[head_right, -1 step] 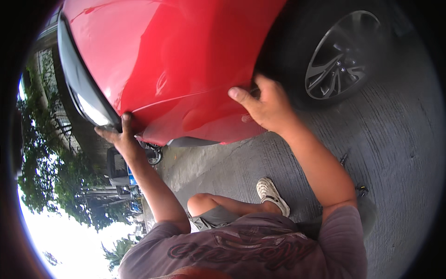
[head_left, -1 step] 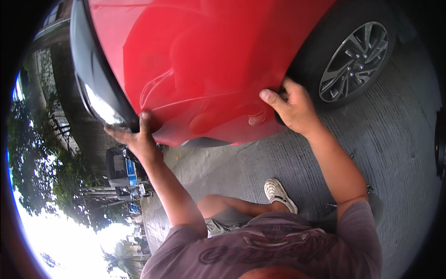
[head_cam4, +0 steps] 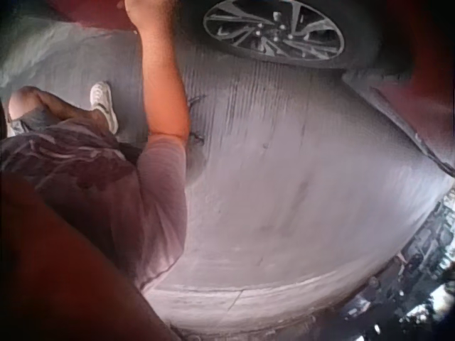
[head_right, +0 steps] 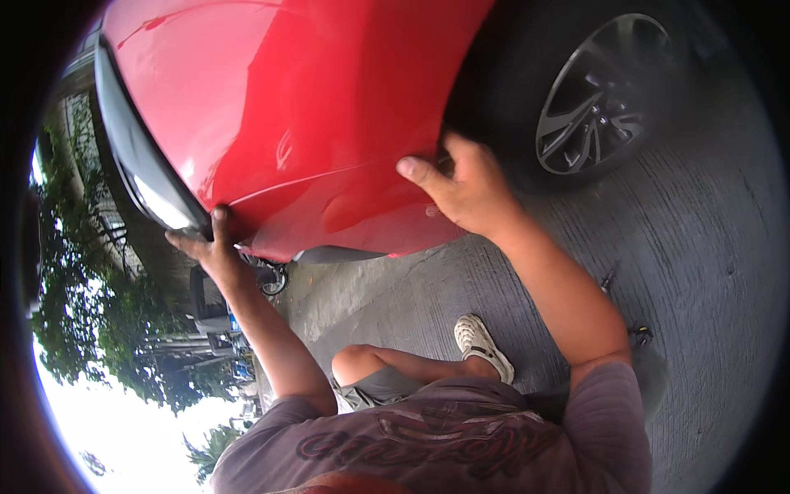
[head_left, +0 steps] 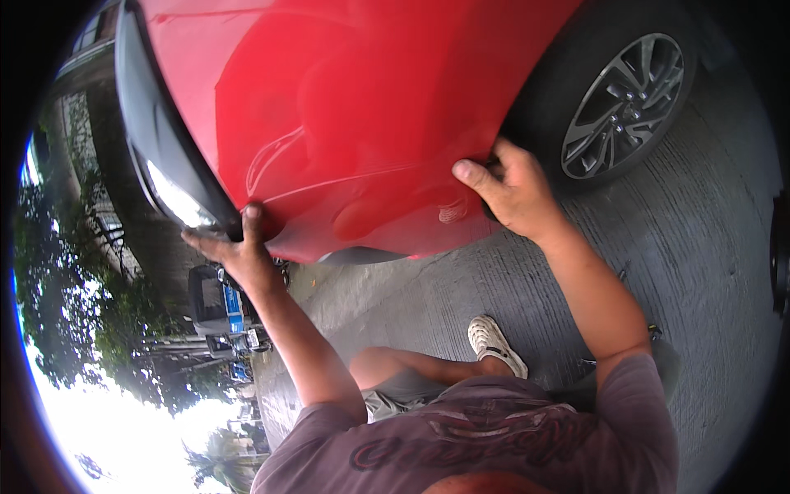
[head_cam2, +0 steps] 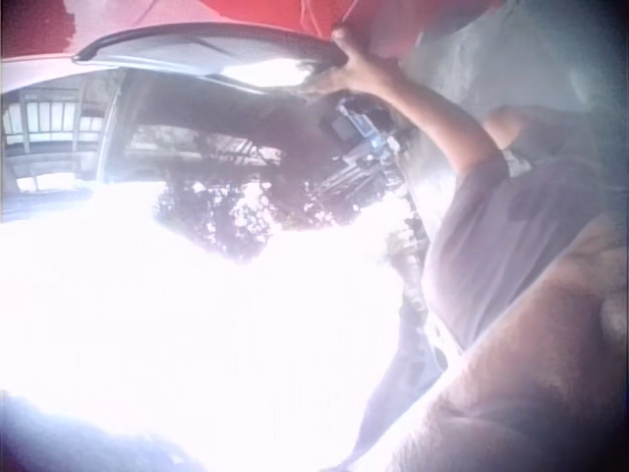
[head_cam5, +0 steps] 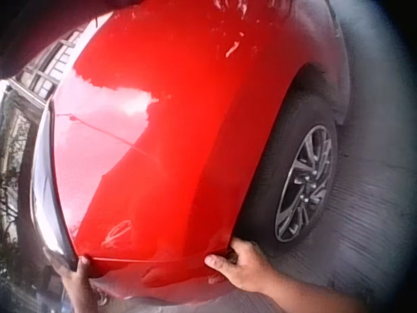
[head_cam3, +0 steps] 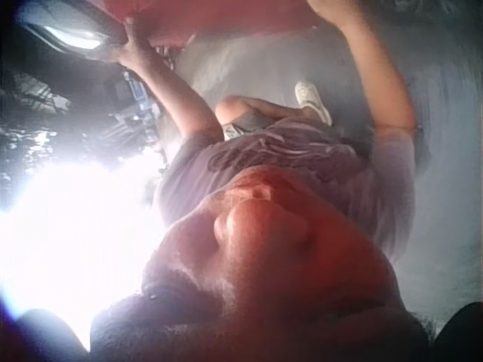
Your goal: The person uses a cordless impact driver to remove screws from the lower edge of a red car's front bumper. They then detach the bumper cover, reposition it, and use a wrench to tighten fasteners underneath the wheel arch, securing the bumper back in place.
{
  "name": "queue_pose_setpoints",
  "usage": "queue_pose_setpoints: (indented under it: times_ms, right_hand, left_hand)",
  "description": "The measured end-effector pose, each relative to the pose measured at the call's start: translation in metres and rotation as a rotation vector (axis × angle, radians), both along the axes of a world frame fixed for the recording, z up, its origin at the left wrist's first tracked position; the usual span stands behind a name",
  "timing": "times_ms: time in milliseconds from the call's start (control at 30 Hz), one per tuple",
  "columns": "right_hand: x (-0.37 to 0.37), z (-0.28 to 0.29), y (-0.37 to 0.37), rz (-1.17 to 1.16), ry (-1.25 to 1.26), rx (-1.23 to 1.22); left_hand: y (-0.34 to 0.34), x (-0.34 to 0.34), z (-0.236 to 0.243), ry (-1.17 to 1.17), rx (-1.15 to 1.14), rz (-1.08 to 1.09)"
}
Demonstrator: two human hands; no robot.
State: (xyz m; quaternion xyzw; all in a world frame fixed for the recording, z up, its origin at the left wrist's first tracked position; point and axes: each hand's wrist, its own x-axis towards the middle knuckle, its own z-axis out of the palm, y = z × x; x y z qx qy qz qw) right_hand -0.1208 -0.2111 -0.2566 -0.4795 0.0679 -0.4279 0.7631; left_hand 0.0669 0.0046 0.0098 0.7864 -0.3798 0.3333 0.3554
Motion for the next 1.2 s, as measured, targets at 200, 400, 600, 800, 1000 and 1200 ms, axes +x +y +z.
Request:
queue_pose_setpoints:
  times_ms: [200, 400, 600, 800, 1000, 1200]
  right_hand:
    - [0.011, -0.020, 0.010, -0.251, -0.201, 0.056]
    - [0.016, -0.054, 0.063, -0.564, -0.051, -0.088]
    - [0.026, -0.110, 0.080, -0.351, 0.153, 0.013]
    - [0.034, -0.162, 0.091, -0.276, 0.325, -0.009]
    - [0.041, -0.134, 0.064, -0.102, 0.099, -0.054]
    - [0.047, -0.130, 0.054, -0.012, 0.048, 0.000]
  left_hand:
    - [-0.007, -0.009, 0.002, 0.040, 0.048, 0.021]
    - [-0.004, -0.019, -0.002, 0.031, 0.042, 0.052]
    - [-0.012, -0.022, 0.003, 0.067, 0.064, 0.000]
    - [-0.015, -0.014, -0.002, -0.039, 0.108, 0.111]
    - [-0.031, -0.040, -0.017, -0.048, 0.104, 0.091]
    - [-0.021, -0.029, -0.004, -0.028, 0.077, 0.118]
